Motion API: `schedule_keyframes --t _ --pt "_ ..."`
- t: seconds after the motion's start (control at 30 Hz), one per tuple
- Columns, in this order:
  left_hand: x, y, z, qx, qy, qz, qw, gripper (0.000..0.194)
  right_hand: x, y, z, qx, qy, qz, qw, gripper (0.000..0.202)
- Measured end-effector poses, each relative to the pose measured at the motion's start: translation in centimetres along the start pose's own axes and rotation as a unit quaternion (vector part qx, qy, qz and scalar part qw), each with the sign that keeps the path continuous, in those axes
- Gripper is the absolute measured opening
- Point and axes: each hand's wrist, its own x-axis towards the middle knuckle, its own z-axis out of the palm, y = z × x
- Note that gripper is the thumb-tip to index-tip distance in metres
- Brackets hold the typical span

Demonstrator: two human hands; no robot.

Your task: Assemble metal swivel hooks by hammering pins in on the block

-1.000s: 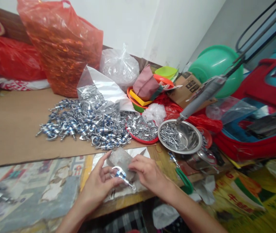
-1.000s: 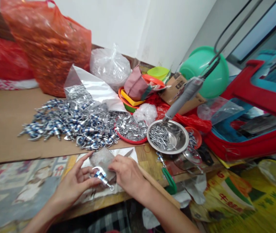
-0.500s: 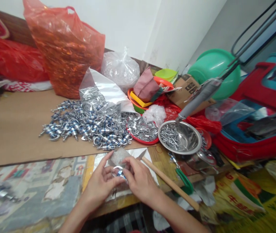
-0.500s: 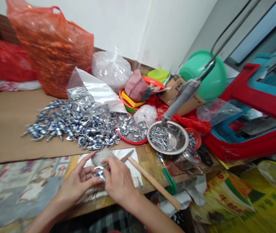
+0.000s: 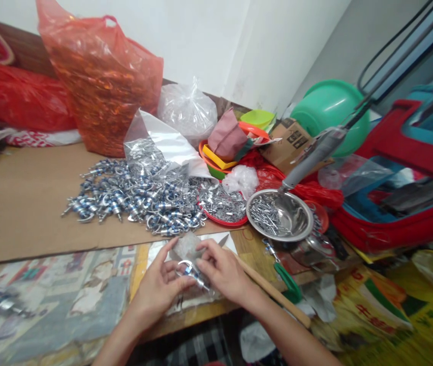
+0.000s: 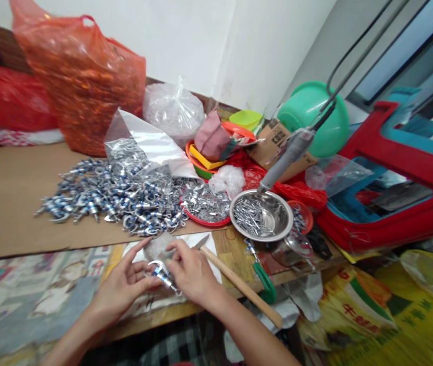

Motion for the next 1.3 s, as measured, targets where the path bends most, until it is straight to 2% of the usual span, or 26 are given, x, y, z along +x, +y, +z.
schedule_keyframes --t 0.1,0.13,0.2,0.27,0.33,0.4,0.57,0.67,0.73,0.87,0.97,1.03,1.1,1.17,1.23,1.3 --pt "0.0 -0.1 0.0 0.000 0.002 -0.002 1.000 0.089 -1.7 3.7 -1.6 -0.044 0.133 0.045 0.989 0.022" --pt "0.0 -0.2 0.0 0.002 0.002 -0.002 1.000 0.089 -2.5 5.1 -2.1 -0.096 0.140 0.059 0.984 0.028" --pt "0.0 -0.2 0.0 0.007 0.002 -0.001 1.000 0.089 -4.1 7.6 -2.8 -0.188 0.096 0.076 0.974 0.034" --pt "0.0 -0.2 -0.1 0.008 0.000 -0.003 1.000 0.089 -5.4 8.9 -3.1 -0.227 0.056 0.089 0.968 0.028" --pt "-0.1 -0.2 0.0 0.005 -0.002 -0.004 1.000 0.089 -6.2 8.5 -3.4 -0.220 0.058 0.087 0.970 0.023" --pt "-0.1 -0.2 0.0 0.004 -0.004 -0.003 1.000 0.088 -6.5 6.8 -3.7 -0.193 0.095 0.052 0.975 0.021" --pt "0.0 -0.3 0.0 0.005 -0.002 0.003 1.000 0.089 -6.6 1.8 -4.1 -0.140 0.149 -0.128 0.971 0.040" --pt "0.1 -0.3 0.0 0.003 -0.003 0.005 1.000 0.089 -6.8 1.1 -3.5 -0.178 0.105 -0.157 0.966 0.047" --pt "0.0 -0.2 0.0 0.006 -0.002 0.006 1.000 0.089 -7.0 1.4 -2.9 -0.214 0.063 -0.144 0.964 0.047" --pt "-0.1 -0.1 0.0 0.014 0.002 0.008 1.000 0.088 -7.7 2.0 -2.2 -0.212 0.108 -0.139 0.961 0.047" --pt "-0.1 -0.2 0.0 0.008 0.009 0.009 1.000 0.091 -8.0 2.9 -2.0 -0.173 0.087 -0.098 0.976 0.044" --pt "-0.2 -0.3 0.0 0.025 0.011 0.011 1.000 0.075 -7.7 4.0 -1.9 -0.129 0.095 -0.046 0.986 0.039" --pt "-0.3 -0.1 0.0 0.070 0.004 0.003 0.998 0.043 -7.2 5.6 -1.9 -0.081 0.124 0.005 0.989 0.036" --pt "-0.6 0.2 0.1 0.107 0.000 -0.012 0.994 0.021 -6.5 7.0 -2.1 -0.050 0.123 0.053 0.990 0.037" --pt "-0.8 0.5 0.0 0.113 0.001 -0.020 0.993 0.016 -5.7 7.8 -2.5 -0.054 0.078 0.085 0.992 0.035" --pt "-0.8 0.7 0.0 0.115 0.004 -0.008 0.993 0.016 -4.4 7.7 -3.0 -0.086 0.030 0.082 0.992 0.030"
